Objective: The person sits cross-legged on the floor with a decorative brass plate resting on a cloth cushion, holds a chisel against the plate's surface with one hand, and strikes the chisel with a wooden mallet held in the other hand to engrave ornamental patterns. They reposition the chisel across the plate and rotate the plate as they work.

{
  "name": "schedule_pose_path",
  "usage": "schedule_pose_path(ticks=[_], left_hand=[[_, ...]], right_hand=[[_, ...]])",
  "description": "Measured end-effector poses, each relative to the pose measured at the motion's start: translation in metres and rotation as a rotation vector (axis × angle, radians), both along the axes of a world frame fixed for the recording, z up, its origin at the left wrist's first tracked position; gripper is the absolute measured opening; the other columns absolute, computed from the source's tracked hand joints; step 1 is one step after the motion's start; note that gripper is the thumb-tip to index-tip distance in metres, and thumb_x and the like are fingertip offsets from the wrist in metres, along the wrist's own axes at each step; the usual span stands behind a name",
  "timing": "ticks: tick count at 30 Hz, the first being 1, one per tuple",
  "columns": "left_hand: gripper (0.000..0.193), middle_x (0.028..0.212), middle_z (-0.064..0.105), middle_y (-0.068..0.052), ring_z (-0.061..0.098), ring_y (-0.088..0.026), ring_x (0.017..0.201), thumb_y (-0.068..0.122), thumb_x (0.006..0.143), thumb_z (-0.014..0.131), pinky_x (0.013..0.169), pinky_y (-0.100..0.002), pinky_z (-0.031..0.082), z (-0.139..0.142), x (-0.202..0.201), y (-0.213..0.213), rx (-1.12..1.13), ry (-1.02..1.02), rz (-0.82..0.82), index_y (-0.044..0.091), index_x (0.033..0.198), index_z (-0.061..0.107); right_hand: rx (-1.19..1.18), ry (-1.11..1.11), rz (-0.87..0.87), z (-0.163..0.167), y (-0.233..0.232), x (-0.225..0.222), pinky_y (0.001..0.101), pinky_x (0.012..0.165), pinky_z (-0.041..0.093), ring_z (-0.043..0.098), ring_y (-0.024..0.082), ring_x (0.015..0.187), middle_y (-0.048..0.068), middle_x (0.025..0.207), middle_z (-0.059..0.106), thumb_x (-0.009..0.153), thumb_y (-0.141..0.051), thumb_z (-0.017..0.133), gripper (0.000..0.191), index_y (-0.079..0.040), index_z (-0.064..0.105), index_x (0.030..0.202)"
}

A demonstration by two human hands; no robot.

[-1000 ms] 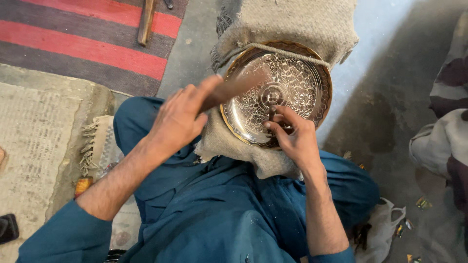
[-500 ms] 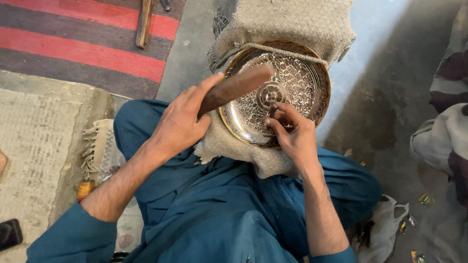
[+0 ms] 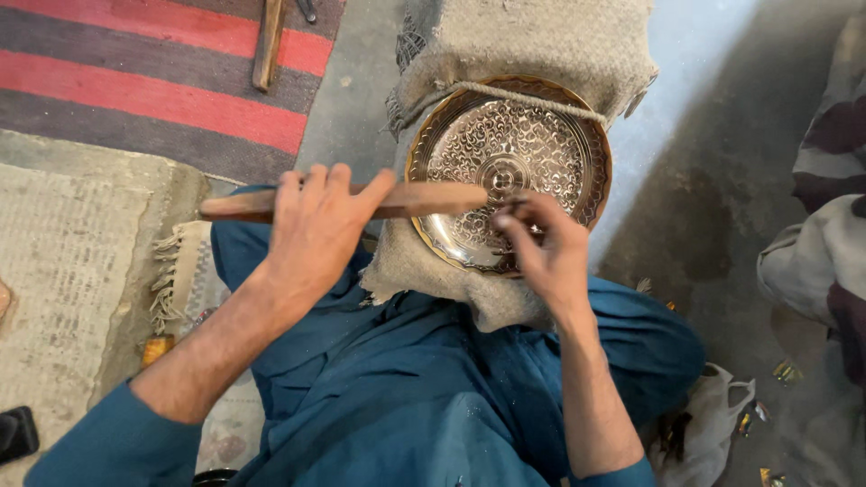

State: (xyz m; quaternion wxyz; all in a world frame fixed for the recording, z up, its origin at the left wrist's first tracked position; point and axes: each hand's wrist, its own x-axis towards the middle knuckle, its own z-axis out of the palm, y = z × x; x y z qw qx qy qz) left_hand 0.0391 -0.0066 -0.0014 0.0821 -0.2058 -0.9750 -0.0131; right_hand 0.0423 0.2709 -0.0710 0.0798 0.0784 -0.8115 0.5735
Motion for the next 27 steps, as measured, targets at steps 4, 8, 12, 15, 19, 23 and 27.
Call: schedule_pose_path(ticks=[4, 8, 12, 15, 19, 23, 27], left_hand=[[0.057, 0.108, 0.066, -0.021, 0.062, -0.045, 0.104, 0.008, 0.08, 0.064, 0.083, -0.055, 0.049, -0.011, 0.01, -0.025, 0.465, -0.398, 0.04, 0.012, 0.136, 0.051], [0.055, 0.099, 0.069, -0.02, 0.069, -0.035, 0.092, 0.01, 0.076, 0.063, 0.078, -0.045, 0.054, -0.035, 0.033, -0.064, 0.619, -0.827, -0.003, 0.011, 0.13, 0.051], [0.052, 0.096, 0.075, -0.012, 0.075, -0.026, 0.088, 0.016, 0.073, 0.069, 0.076, -0.039, 0.056, -0.07, 0.075, -0.093, 0.548, -1.208, -0.071, 0.015, 0.123, 0.059], [0.057, 0.102, 0.076, -0.011, 0.074, -0.027, 0.093, 0.02, 0.075, 0.074, 0.078, -0.038, 0.056, -0.093, 0.107, -0.093, 0.478, -1.294, -0.008, 0.018, 0.129, 0.058], [0.038, 0.088, 0.082, -0.014, 0.079, -0.029, 0.08, 0.018, 0.086, 0.06, 0.075, -0.038, 0.058, -0.102, 0.108, -0.089, 0.325, -1.432, 0.192, 0.02, 0.124, 0.063], [0.032, 0.084, 0.078, -0.012, 0.077, -0.027, 0.081, 0.014, 0.087, 0.064, 0.073, -0.038, 0.058, -0.094, 0.075, -0.076, 0.515, -1.017, 0.171, 0.015, 0.119, 0.063], [0.023, 0.091, 0.073, -0.013, 0.074, -0.028, 0.082, 0.01, 0.091, 0.063, 0.072, -0.038, 0.057, -0.078, 0.043, -0.055, 0.796, -0.562, 0.191, 0.008, 0.113, 0.065]], right_hand=[[-0.484, 0.049, -0.216, -0.002, 0.019, 0.006, 0.0306, 0.079, 0.062, 0.072, 0.016, 0.087, 0.011, 0.099, 0.075, 0.106, -0.002, 0.063, 0.015, -0.006, 0.057, 0.119], [-0.761, 0.137, -0.277, -0.011, 0.045, 0.022, 0.0323, 0.081, 0.06, 0.069, 0.017, 0.088, 0.013, 0.105, 0.067, 0.111, 0.002, 0.058, 0.018, -0.005, 0.05, 0.125], [-0.534, -0.001, -0.216, -0.014, 0.054, 0.053, 0.0323, 0.074, 0.056, 0.064, 0.016, 0.077, 0.012, 0.091, 0.064, 0.112, -0.003, 0.049, 0.004, -0.004, 0.052, 0.113], [-0.073, -0.142, -0.18, -0.005, 0.041, 0.074, 0.0321, 0.065, 0.054, 0.065, 0.018, 0.072, 0.012, 0.107, 0.074, 0.098, -0.003, 0.044, 0.017, -0.005, 0.055, 0.111], [0.43, -0.058, -0.092, 0.01, -0.003, 0.093, 0.0376, 0.073, 0.058, 0.07, 0.03, 0.083, 0.017, 0.124, 0.073, 0.087, -0.001, 0.053, 0.05, -0.006, 0.056, 0.136], [0.485, -0.181, 0.052, 0.024, -0.033, 0.095, 0.0439, 0.078, 0.058, 0.073, 0.036, 0.089, 0.014, 0.109, 0.073, 0.084, -0.005, 0.059, 0.071, -0.009, 0.044, 0.153], [0.356, -0.191, -0.114, 0.031, -0.039, 0.095, 0.0404, 0.078, 0.062, 0.076, 0.032, 0.093, 0.017, 0.131, 0.068, 0.088, -0.002, 0.056, 0.065, -0.012, 0.046, 0.152]])
